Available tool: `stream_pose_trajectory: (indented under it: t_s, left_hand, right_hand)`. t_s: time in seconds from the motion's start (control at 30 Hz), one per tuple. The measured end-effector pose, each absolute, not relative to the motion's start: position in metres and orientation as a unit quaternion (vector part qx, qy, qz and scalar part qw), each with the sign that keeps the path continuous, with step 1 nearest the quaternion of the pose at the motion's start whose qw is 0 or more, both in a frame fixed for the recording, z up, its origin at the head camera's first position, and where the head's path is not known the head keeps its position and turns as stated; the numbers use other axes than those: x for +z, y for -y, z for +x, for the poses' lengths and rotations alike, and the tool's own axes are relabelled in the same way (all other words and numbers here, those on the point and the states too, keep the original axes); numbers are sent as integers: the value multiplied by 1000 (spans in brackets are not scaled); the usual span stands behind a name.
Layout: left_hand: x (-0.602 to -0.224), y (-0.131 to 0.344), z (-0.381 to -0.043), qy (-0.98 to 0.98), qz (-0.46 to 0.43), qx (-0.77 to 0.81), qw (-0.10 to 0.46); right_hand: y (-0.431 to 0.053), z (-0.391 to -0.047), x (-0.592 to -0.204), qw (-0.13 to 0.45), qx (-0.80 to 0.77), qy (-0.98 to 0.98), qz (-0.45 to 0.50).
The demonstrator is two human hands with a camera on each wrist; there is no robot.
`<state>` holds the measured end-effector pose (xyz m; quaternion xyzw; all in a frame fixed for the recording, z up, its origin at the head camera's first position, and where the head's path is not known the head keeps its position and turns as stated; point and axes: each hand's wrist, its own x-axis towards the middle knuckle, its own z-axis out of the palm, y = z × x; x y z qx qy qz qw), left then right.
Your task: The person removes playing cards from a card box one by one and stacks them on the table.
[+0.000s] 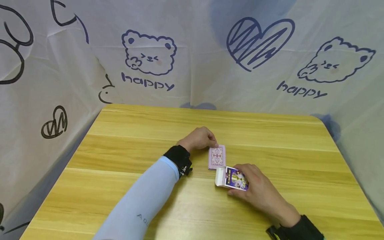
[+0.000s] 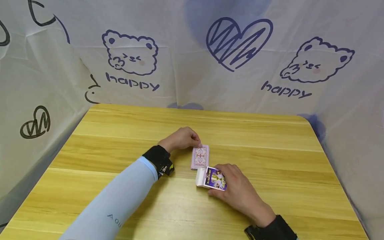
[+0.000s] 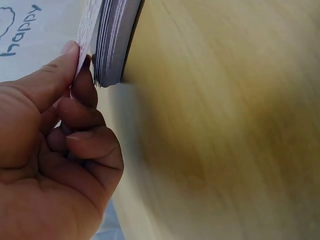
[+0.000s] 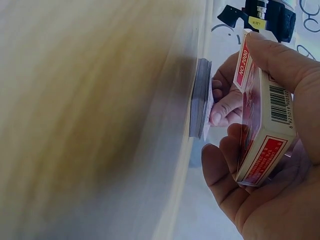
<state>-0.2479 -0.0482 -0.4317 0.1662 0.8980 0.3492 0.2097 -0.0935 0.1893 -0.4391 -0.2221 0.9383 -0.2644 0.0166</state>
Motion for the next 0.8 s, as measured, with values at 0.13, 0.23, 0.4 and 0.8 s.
stream_pose_trajectory:
  t_s: [0.13,0.23,0.4,0.8]
  left_hand:
    - [-431,46,-246,-906,167,336,198]
    - [-432,46,-246,-911,170,325,190]
    - [-433,44,-245,-917,179,309,177]
    - [-435,43,-244,-932,186,271,152]
  right_hand:
    - [-189,-94,-439,18,-263,-939,-220]
    - [-189,-95,-440,19,-264,-939,-220]
    - [-189,-95,-440,19,-265,-939,-219]
    - [-188,-94,-441,17,-263,-940,-216]
